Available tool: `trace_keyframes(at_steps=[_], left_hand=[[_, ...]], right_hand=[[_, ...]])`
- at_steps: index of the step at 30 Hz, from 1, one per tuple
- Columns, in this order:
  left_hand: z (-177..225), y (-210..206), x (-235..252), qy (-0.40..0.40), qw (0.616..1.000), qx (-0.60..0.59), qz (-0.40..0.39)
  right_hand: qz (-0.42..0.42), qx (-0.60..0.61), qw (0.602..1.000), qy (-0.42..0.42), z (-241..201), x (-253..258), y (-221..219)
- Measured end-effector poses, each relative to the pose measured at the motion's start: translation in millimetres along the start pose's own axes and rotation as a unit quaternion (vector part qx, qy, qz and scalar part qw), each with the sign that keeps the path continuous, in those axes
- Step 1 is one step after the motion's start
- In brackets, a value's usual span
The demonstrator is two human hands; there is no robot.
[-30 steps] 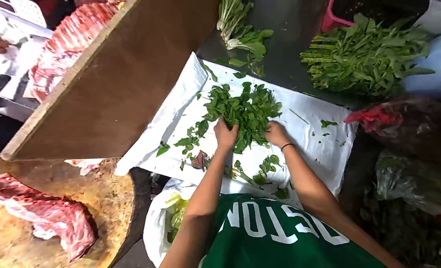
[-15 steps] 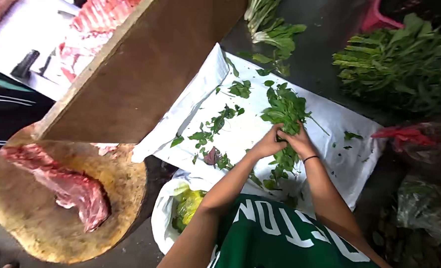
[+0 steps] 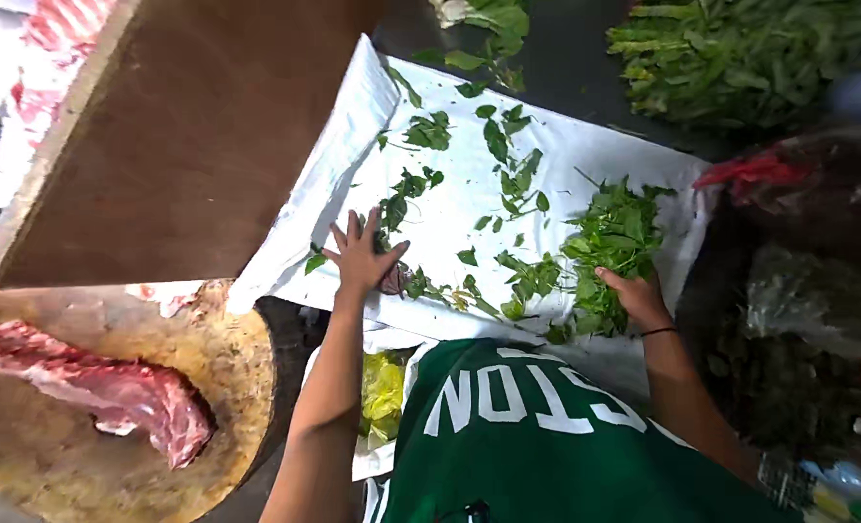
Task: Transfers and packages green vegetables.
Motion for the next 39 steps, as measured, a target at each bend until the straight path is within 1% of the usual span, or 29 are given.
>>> trace_keyframes(at_steps=[2,4,6,8,11,13,15,17,19,21,23,26,30,31,33,35,37,39], left_hand=[[13.7,-21.6,-14.8,0.029,0.999,0.024,-0.008],[41.2,-50.3,-48.0,0.052,0.997,0.041,-0.026],[72.2,-74.3,-83.8,0.042,0.994,0.081,-0.06],[98.5,-90.0,-110.1,0.02,0.992,0.093,-0.084],[136.2,-109.7,-136.2,-0.024,0.991,0.066,-0.113],[167.5,-129.1,-143.9,-0.056,0.99,0.041,-0.122],[204.1,-154.0,-144.4,-0.096,0.989,0.04,-0.106],[246.4,-180.2,-142.9,-0.156,0.982,0.046,-0.096],[284.8,-207.6,-155.7,-0.218,0.966,0.053,-0.125],[306.0,-227.3,-184.4,-0.268,0.946,0.065,-0.169],[310.5,-239.7,-217.8,-0.306,0.928,0.085,-0.195],[307.2,-248.1,-251.0,-0.33,0.915,0.121,-0.2],[308.5,-242.2,-246.5,-0.335,0.926,0.094,-0.148],[307.3,-242.0,-240.3,-0.321,0.933,0.079,-0.144],[296.5,-231.1,-224.5,-0.266,0.953,0.033,-0.139],[283.6,-205.0,-211.2,-0.201,0.971,-0.057,-0.116],[262.7,-162.3,-206.8,-0.135,0.977,-0.157,-0.056],[222.5,-116.9,-213.4,-0.069,0.968,-0.237,0.049]], right_hand=[[0.02,0.019,1.0,0.009,0.4,-1.0,9.3],[0.032,0.032,0.999,-0.002,4.2,-15.6,16.6],[0.047,0.037,0.998,-0.018,19.8,-33.5,24.2],[0.058,0.03,0.998,-0.022,37.2,-46.1,32.0],[0.071,-0.006,0.997,-0.008,55.0,-63.3,39.7],[0.078,-0.02,0.997,0.007,59.6,-72.4,42.2],[0.068,-0.006,0.998,0.006,64.4,-76.7,39.7],[0.052,0.005,0.999,-0.005,67.3,-79.2,37.1],[0.041,0.011,0.999,-0.009,75.1,-78.7,40.7],[0.032,0.011,0.999,-0.005,85.0,-72.8,46.5],[0.024,0.023,0.999,-0.007,91.2,-66.3,53.4],[0.02,0.047,0.999,0.001,102.3,-51.7,63.5],[-0.002,0.038,0.999,-0.01,108.5,-40.9,69.1],[-0.009,0.03,1.0,0.001,107.0,-36.5,69.4],[-0.035,0.02,0.999,0.019,103.2,-27.5,62.0],[-0.047,0.027,0.998,0.038,95.1,-22.1,59.8],[-0.056,0.042,0.996,0.054,81.7,-21.7,58.1],[-0.07,0.048,0.994,0.069,69.9,-22.5,52.1]])
Point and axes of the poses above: each hand's wrist, its own x-axis towards the middle knuckle, its own y-axis out of the back of the hand, z = x × y, the point moved 10 cm from there along x, towards the middle knuckle, and after that the axes turned 1 degree about -z, right-handed, at the moved point
